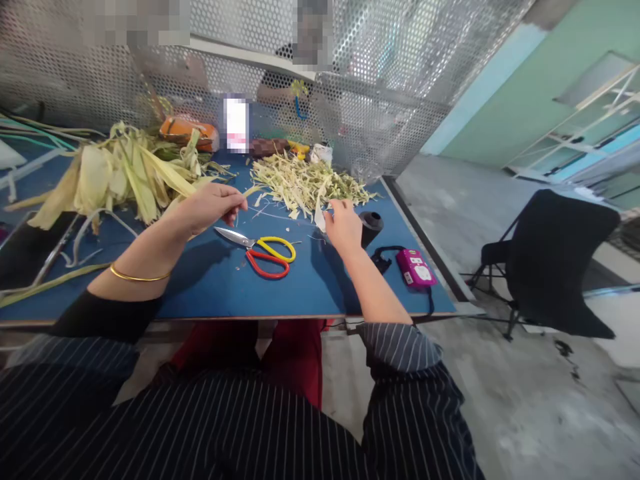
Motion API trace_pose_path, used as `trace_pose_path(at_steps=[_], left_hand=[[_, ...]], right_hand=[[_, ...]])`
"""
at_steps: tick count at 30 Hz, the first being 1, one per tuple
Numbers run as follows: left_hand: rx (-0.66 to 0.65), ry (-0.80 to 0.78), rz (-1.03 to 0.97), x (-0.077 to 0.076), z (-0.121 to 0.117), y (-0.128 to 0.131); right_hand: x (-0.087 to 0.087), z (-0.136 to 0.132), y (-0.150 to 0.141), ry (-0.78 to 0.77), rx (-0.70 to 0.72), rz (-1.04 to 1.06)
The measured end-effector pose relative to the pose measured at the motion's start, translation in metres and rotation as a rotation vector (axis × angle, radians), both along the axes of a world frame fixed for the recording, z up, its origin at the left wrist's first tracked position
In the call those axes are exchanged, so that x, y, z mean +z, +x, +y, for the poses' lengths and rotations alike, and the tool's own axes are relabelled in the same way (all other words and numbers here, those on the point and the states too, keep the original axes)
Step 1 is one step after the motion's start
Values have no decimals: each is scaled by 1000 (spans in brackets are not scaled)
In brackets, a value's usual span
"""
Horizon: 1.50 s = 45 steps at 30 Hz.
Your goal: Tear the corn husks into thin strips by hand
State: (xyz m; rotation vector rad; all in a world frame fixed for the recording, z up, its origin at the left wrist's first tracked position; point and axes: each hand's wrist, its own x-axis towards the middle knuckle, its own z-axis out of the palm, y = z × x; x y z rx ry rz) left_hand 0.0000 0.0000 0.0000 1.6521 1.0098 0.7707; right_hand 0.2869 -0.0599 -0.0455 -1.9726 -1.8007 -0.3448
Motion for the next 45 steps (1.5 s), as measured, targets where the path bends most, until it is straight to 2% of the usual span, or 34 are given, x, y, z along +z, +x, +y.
trace_pose_path(at_steps=[1, 2, 5, 6, 7, 10, 14, 16, 17, 20, 22, 25, 27, 30, 34, 38, 42, 45], left_hand=[[8, 0, 5, -1, 0, -1], [13, -2, -2, -1, 1, -2], [20, -8, -60, -3, 1, -4], [22, -10, -82, -4, 1, -4], [25, -13, -99, -4, 1, -5], [39, -15, -121, -4, 0, -7], [64, -19, -125, -1, 0, -8], [73, -22, -126, 0, 0, -9], [74, -18, -126, 0, 0, -9], [69, -5, -129, -1, 1, -9], [67, -3, -133, -2, 2, -9], [77, 1, -150, -2, 1, -8], [86, -2, -165, -2, 0, -8], [96, -8, -168, -1, -1, -8], [83, 11, -162, 0, -2, -9], [77, 16, -160, 1, -3, -10], [72, 2, -146, 2, -4, -10], [62, 6, -161, 4, -4, -12]], right_hand=[[0, -7, -12, 52, -17, 3], [0, -15, -26, 45, 38, -9], [-2, -34, -74, -218, 429, -113], [-4, -38, -89, -273, 499, -148], [-6, -40, -102, -289, 518, -172], [-8, -39, -124, -341, 458, -215], [3, -42, -118, -494, 355, -181], [13, -50, -107, -577, 331, -50], [17, -55, -100, -666, 346, 63], [25, -71, -80, -912, 277, 515], [25, -83, -69, -964, 259, 840], [19, -99, -57, -938, 277, 1245], [17, -107, -54, -888, 353, 1479], [17, -111, -54, -830, 465, 1657], [18, -99, -64, -862, 415, 1712], [16, -72, -80, -811, 330, 1713], [11, -47, -91, -681, 304, 1633], [6, -41, -90, -586, 322, 1534]])
